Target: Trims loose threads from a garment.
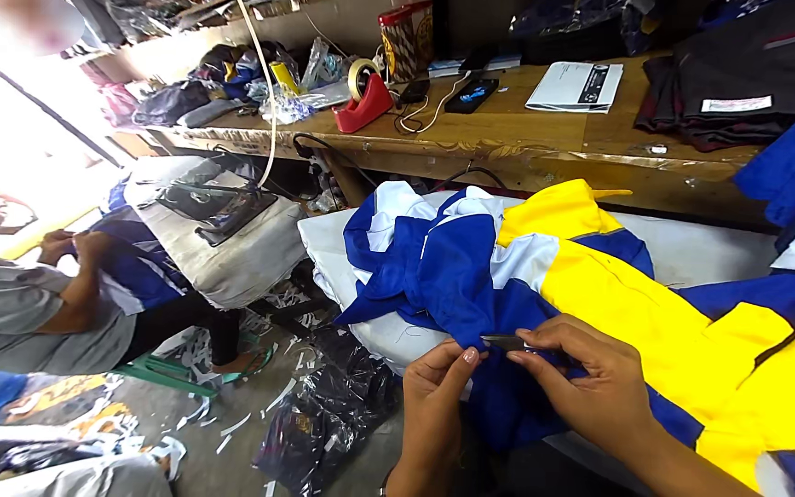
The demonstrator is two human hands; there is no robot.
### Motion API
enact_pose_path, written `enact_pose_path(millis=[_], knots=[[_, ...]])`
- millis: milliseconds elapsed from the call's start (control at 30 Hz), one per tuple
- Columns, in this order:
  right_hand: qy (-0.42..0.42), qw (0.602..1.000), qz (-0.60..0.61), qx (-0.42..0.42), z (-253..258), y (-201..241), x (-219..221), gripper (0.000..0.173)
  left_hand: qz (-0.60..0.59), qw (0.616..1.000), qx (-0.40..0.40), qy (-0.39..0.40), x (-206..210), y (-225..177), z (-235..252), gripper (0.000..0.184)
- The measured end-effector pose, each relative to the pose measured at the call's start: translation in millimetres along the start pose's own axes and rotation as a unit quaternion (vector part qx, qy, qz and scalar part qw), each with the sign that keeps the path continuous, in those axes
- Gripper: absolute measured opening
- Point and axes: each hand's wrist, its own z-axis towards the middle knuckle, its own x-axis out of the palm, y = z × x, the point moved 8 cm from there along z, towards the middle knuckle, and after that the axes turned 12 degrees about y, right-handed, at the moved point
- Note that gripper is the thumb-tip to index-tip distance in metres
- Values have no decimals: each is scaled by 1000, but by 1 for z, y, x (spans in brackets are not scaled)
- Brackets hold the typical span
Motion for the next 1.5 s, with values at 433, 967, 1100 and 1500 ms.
enact_pose_path(millis=[433,967,1100,1500], knots=[[143,973,9,182,112,-40,31,74,83,993,-46,65,-11,7,-4,17],[-215,970,45,-103,231,41,-91,10,140,983,6,117,5,-20,28,14],[18,991,-67,114,265,-26,-38,45,-26,982,-179,61,-10,20,28,25],[259,957,-50,122,78,-42,42,17,141,974,-165,-63,-64,47,21,38]])
